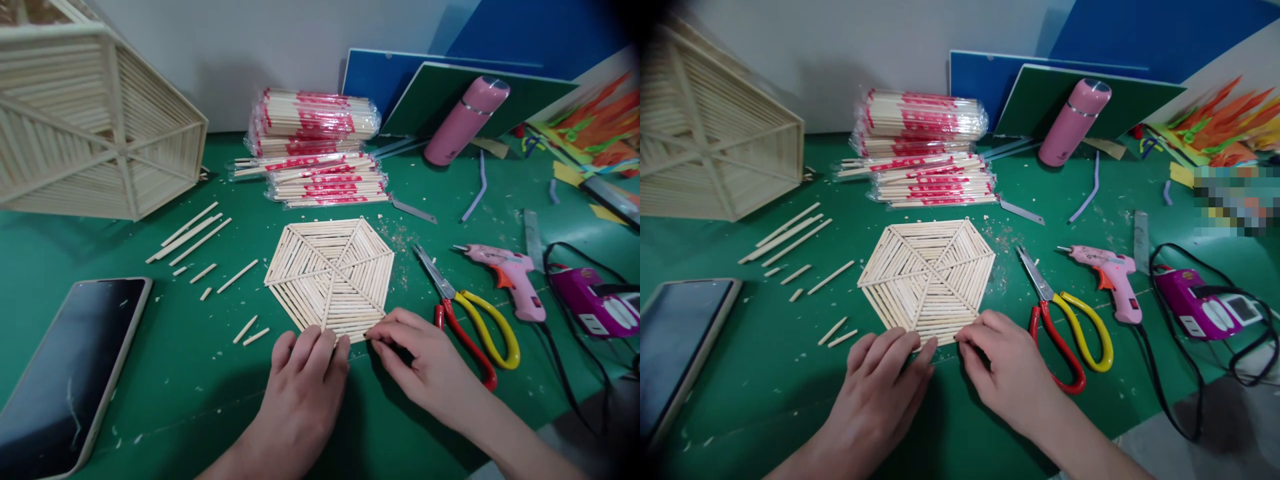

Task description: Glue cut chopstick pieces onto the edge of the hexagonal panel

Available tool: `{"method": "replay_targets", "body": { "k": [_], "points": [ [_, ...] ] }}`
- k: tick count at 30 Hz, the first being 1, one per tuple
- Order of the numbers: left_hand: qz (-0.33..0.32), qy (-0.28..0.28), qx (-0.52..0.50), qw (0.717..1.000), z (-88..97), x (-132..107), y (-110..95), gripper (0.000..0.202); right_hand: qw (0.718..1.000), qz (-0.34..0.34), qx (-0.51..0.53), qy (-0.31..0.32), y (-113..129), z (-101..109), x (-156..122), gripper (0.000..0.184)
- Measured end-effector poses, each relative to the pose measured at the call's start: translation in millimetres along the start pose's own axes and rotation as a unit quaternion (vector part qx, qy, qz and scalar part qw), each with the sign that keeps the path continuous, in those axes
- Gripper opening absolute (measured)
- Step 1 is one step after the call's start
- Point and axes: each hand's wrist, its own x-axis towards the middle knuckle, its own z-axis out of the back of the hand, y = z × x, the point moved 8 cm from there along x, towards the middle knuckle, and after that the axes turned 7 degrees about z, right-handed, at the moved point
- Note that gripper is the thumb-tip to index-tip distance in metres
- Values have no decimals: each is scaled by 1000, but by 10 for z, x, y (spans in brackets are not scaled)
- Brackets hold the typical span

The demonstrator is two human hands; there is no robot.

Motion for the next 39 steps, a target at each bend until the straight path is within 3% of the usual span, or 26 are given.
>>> {"method": "replay_targets", "body": {
  "k": [12,15,19,25,29,32,35,39],
  "points": [
    [-11,-5,0,1000,19,8,-16,26,990,-79,115,-30,10,-117,-124,14],
    [-11,-12,2,1000,33,11,-18,25,990,-68,116,-48,8,-78,-102,12],
    [-13,-11,0,1000,30,11,-20,26,995,-40,35,-88,-13,11,-59,14],
    [-15,-19,-21,999,80,40,-26,25,995,24,-14,-93,64,-49,29,12],
    [-7,-25,-61,998,139,67,-17,22,996,46,-28,-73,144,-5,85,12],
    [3,-25,-82,996,158,76,3,19,993,57,-96,-21,201,39,121,14],
    [6,-24,-87,996,152,68,11,18,981,76,-173,42,259,21,160,18],
    [1,-24,-89,996,138,48,1,17,964,106,-231,75,345,-35,230,16]
  ]
}}
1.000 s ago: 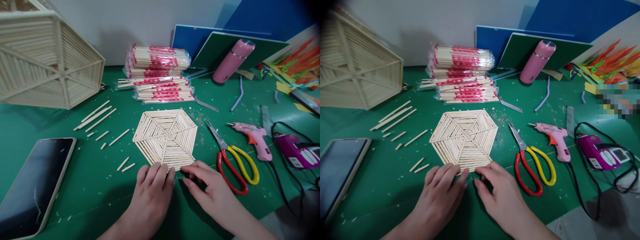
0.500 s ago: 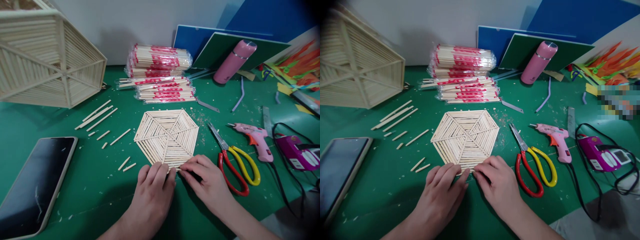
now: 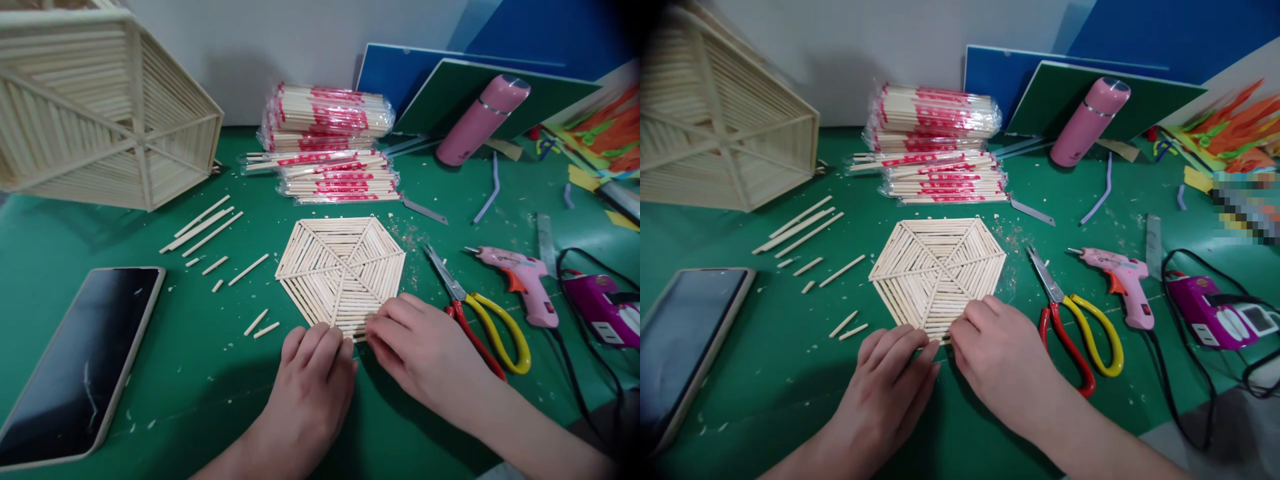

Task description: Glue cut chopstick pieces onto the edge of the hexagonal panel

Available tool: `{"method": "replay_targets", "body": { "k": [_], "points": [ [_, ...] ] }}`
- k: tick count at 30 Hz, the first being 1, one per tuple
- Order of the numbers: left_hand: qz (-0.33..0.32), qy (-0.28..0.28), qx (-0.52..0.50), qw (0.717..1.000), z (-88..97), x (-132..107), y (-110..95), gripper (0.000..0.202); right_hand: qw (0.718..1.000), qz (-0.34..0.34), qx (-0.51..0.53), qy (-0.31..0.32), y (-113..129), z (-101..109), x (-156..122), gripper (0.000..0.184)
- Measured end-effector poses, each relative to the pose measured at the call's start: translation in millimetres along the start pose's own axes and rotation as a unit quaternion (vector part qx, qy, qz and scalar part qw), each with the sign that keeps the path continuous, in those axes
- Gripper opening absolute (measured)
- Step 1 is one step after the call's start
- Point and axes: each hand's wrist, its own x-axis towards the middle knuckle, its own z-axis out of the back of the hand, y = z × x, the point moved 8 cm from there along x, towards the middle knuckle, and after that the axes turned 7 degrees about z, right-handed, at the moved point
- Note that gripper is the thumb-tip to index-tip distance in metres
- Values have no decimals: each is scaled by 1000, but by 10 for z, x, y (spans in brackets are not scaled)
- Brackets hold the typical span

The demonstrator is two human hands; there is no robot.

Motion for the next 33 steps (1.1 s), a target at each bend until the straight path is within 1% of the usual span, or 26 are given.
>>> {"method": "replay_targets", "body": {
  "k": [4,9,12,18,22,27,31,33],
  "points": [
    [4,2,-4,1000,1,4,8,17,998,40,-38,6,86,-2,80,13],
    [3,1,-12,1000,17,27,12,15,996,61,-58,20,119,-66,130,11],
    [9,-4,-17,1000,26,33,20,14,997,63,-30,12,90,-95,133,13],
    [15,5,-23,1000,18,17,29,14,996,20,86,-25,-112,-65,30,14],
    [8,3,-18,1000,26,13,14,18,994,8,106,-37,-153,-66,-29,18],
    [6,20,-3,1000,-15,36,16,22,997,22,79,-15,-104,-138,-12,18],
    [3,22,-1,1000,-32,38,22,22,999,32,17,25,-94,-208,-5,13],
    [0,25,5,1000,-40,36,20,23,999,37,-16,34,-91,-217,-2,13]
  ]
}}
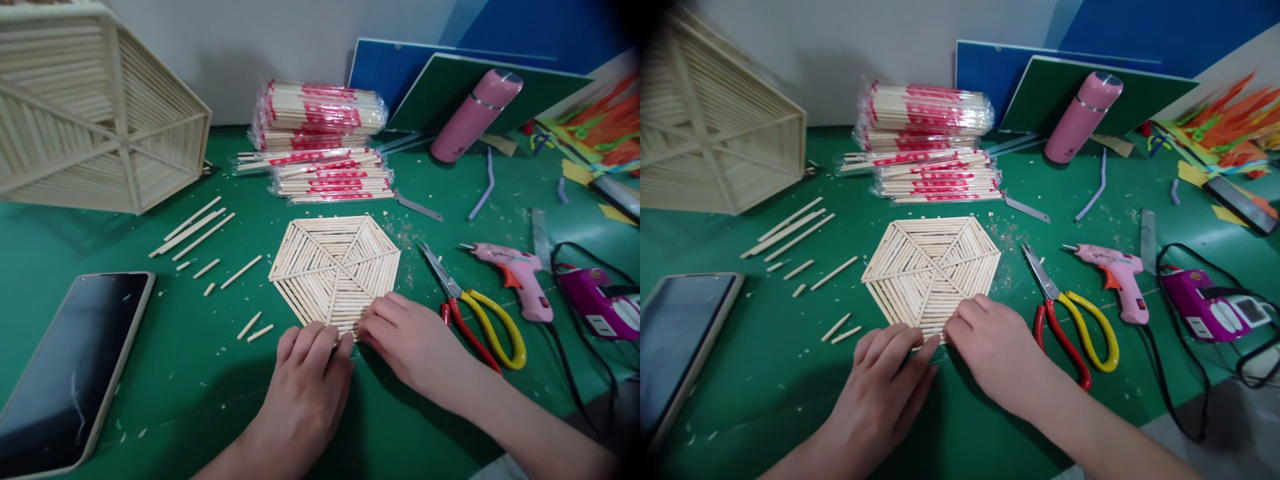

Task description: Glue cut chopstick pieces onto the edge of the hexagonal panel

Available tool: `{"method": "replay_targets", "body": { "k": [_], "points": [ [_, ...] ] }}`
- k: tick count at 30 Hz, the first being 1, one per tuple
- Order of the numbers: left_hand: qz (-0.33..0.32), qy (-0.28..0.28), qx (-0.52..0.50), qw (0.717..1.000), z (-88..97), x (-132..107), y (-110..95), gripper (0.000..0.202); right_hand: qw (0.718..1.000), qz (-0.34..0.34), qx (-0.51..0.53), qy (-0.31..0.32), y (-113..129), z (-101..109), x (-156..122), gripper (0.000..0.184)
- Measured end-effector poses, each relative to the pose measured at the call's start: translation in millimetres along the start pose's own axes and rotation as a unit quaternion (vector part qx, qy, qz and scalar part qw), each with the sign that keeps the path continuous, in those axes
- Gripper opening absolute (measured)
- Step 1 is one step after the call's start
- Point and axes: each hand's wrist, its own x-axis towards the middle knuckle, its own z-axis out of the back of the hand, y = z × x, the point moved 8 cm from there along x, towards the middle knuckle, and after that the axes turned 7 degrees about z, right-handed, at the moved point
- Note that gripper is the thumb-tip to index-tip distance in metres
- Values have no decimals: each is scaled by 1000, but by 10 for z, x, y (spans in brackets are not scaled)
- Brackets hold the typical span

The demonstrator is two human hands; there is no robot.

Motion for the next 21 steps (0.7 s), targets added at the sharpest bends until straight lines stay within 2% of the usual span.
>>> {"method": "replay_targets", "body": {
  "k": [5,8,13,16,21],
  "points": [
    [-14,-2,29,999,-22,-15,-20,24,1000,7,-17,8,22,16,29,12],
    [-22,0,44,999,-59,-41,-20,24,999,-20,50,-4,-19,45,25,13],
    [-18,2,46,999,-91,-81,5,27,981,-82,167,-59,-160,118,-70,5],
    [-16,7,54,998,-92,-78,4,26,981,-68,170,-65,-163,134,-101,11],
    [-12,8,53,998,-74,-36,-10,23,990,-35,128,-40,-86,88,-60,17]
  ]
}}
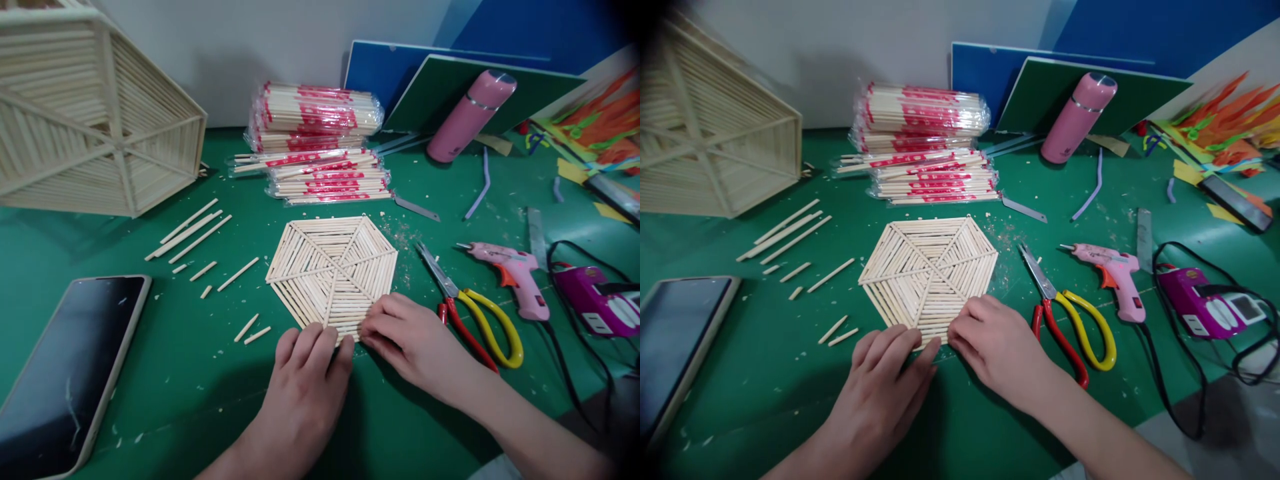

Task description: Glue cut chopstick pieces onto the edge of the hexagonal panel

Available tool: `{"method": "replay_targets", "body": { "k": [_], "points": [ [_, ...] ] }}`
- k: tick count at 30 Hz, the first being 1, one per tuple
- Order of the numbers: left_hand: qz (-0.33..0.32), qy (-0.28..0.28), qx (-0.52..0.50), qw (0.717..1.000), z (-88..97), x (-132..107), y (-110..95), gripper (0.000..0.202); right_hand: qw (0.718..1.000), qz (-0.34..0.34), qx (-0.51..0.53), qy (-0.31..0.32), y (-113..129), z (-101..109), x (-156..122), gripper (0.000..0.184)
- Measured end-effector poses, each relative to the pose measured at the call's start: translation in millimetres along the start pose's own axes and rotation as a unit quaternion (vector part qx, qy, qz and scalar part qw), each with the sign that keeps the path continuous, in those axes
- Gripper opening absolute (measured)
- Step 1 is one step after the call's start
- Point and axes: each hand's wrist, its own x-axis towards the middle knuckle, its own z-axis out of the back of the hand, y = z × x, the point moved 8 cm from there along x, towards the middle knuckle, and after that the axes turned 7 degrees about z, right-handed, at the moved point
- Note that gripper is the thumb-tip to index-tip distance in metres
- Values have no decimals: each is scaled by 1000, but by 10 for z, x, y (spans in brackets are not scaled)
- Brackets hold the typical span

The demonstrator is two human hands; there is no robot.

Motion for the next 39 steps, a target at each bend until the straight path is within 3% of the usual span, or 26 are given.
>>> {"method": "replay_targets", "body": {
  "k": [6,11,17,24,33,39],
  "points": [
    [4,2,-17,1000,25,48,7,23,995,6,-90,41,14,-53,77,15],
    [2,-2,-17,1000,41,47,3,23,991,7,-105,77,24,-66,99,12],
    [2,-8,-1,1000,27,19,-7,21,998,-31,-44,40,29,-4,101,15],
    [-14,11,27,999,-30,-25,-10,25,993,-112,35,-3,-137,64,39,10],
    [-32,15,67,997,-68,-76,-54,27,990,-132,32,31,-170,82,145,13],
    [-40,-9,61,997,-6,-79,-54,31,991,-123,52,3,-158,111,58,11]
  ]
}}
